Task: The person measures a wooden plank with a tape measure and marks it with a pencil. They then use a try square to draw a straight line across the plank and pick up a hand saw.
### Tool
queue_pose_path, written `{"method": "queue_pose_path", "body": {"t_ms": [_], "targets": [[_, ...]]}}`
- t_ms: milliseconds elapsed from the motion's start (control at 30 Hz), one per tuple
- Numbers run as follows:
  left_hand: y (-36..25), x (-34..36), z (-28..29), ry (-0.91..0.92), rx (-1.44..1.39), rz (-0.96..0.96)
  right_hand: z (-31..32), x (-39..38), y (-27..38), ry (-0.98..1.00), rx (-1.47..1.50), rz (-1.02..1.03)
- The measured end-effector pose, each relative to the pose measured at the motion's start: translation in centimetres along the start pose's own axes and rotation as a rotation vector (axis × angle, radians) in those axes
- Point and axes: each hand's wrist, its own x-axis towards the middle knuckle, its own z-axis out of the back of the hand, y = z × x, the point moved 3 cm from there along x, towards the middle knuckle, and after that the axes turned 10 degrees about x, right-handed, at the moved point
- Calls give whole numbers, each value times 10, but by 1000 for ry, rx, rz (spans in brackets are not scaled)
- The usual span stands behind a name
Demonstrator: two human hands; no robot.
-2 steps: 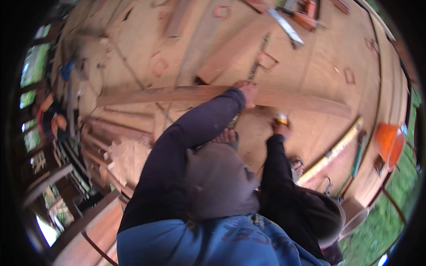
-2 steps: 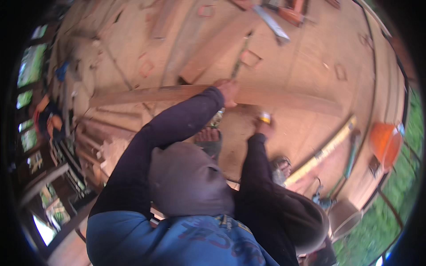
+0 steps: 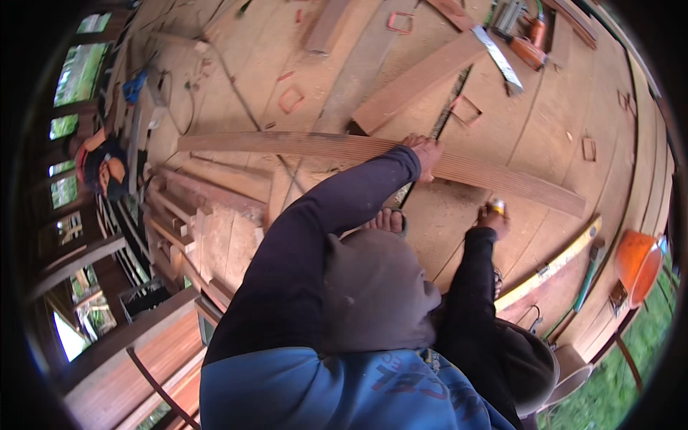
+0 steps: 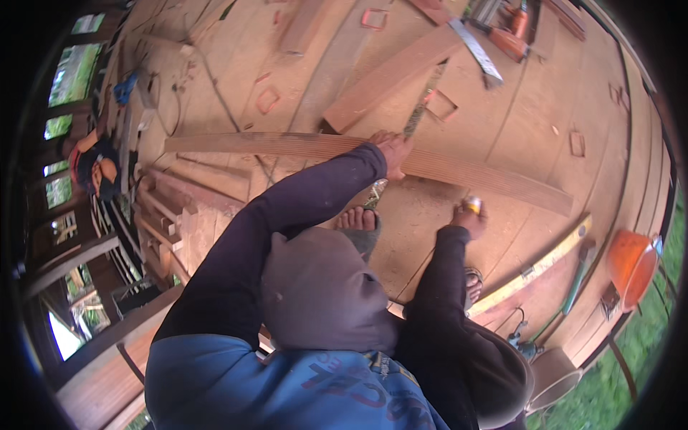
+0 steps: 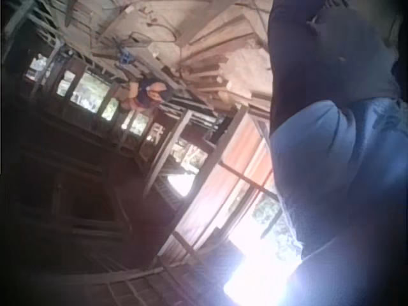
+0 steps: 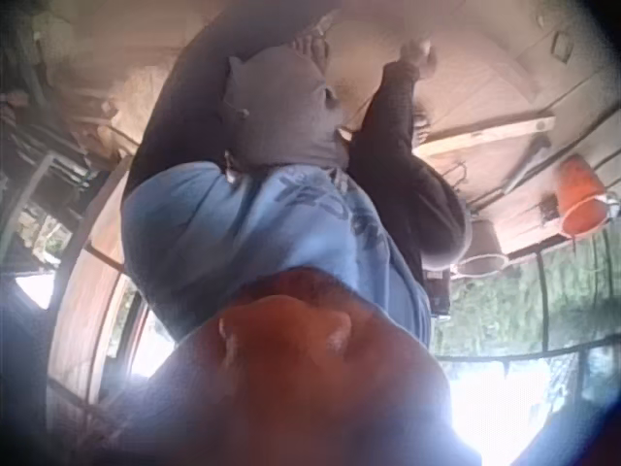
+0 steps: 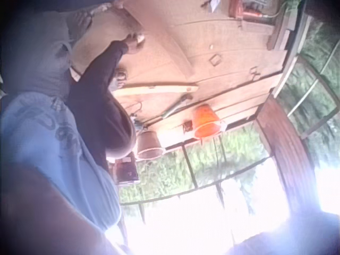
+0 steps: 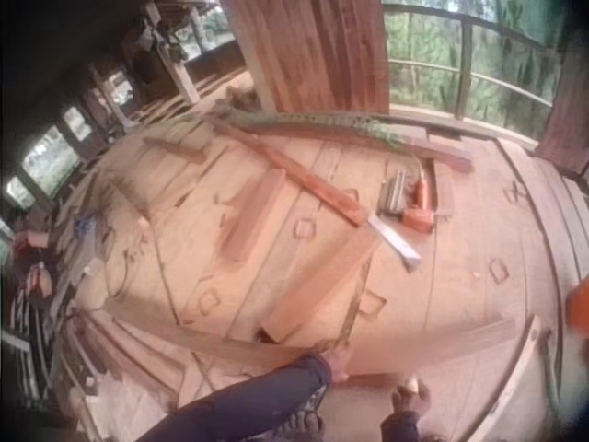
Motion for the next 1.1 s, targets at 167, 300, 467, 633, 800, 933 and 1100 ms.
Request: {"method": "queue_pose_path", "body": {"t_ms": [167, 300, 467, 633, 800, 933, 1100], "targets": [[18, -50, -21, 21, -31, 71, -63, -3, 113, 3, 68, 338], [23, -63, -24, -11, -10, 51, -167, -56, 179, 193, 252, 468], [16, -55, -8, -39, -56, -26, -211, -14, 261, 398, 24, 438], [44, -73, -34, -90, -123, -3, -238, 55, 323, 702, -869, 488], [39, -85, -13, -14, 76, 76, -149, 40, 391, 474, -1595, 846], [76, -80, -6, -120, -202, -25, 4, 54, 454, 26, -1249, 1020], [96, -46, 42, -56, -199, 65, 164, 94, 515, -652, -1424, 879]]}}
